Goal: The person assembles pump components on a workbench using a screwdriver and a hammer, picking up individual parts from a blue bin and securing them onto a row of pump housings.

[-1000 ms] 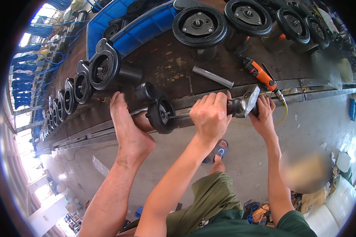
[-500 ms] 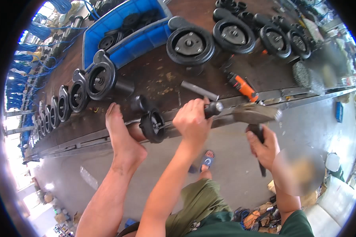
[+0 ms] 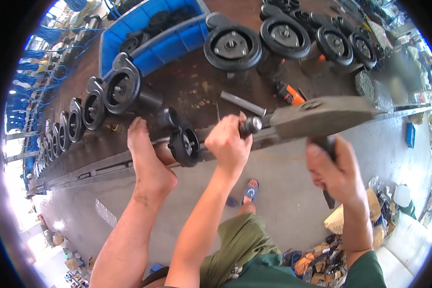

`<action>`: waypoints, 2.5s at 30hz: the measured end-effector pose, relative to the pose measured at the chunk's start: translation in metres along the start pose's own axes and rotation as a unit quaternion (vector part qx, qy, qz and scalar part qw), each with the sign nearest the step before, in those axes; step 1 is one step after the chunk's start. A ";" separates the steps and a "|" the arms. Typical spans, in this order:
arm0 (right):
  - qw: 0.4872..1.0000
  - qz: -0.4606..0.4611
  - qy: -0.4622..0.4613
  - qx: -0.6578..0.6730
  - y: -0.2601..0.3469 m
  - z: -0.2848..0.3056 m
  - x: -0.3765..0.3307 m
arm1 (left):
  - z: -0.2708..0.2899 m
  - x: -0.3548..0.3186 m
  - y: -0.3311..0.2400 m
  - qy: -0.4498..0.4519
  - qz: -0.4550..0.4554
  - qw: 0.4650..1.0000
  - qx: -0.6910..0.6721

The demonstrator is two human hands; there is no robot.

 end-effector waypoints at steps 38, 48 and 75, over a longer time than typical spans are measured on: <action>0.983 -0.091 -0.040 0.157 -0.101 -0.011 -0.006 | 0.008 -0.020 -0.018 -0.113 -0.084 0.990 -0.023; 0.979 -0.109 -0.046 0.166 -0.115 -0.006 -0.007 | 0.009 -0.019 -0.021 -0.063 -0.063 0.996 -0.005; 0.968 -0.110 -0.070 0.217 -0.141 -0.021 0.003 | 0.003 -0.029 -0.014 0.305 -0.052 0.945 -0.104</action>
Point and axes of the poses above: each hand's wrist, its own x-axis towards the middle knuckle, its own z-axis out of the back of the hand, y = z × x, the point moved 5 cm from there along x, towards the middle knuckle, and after that the axes turned 2 degrees about x, right-handed, at the moved point
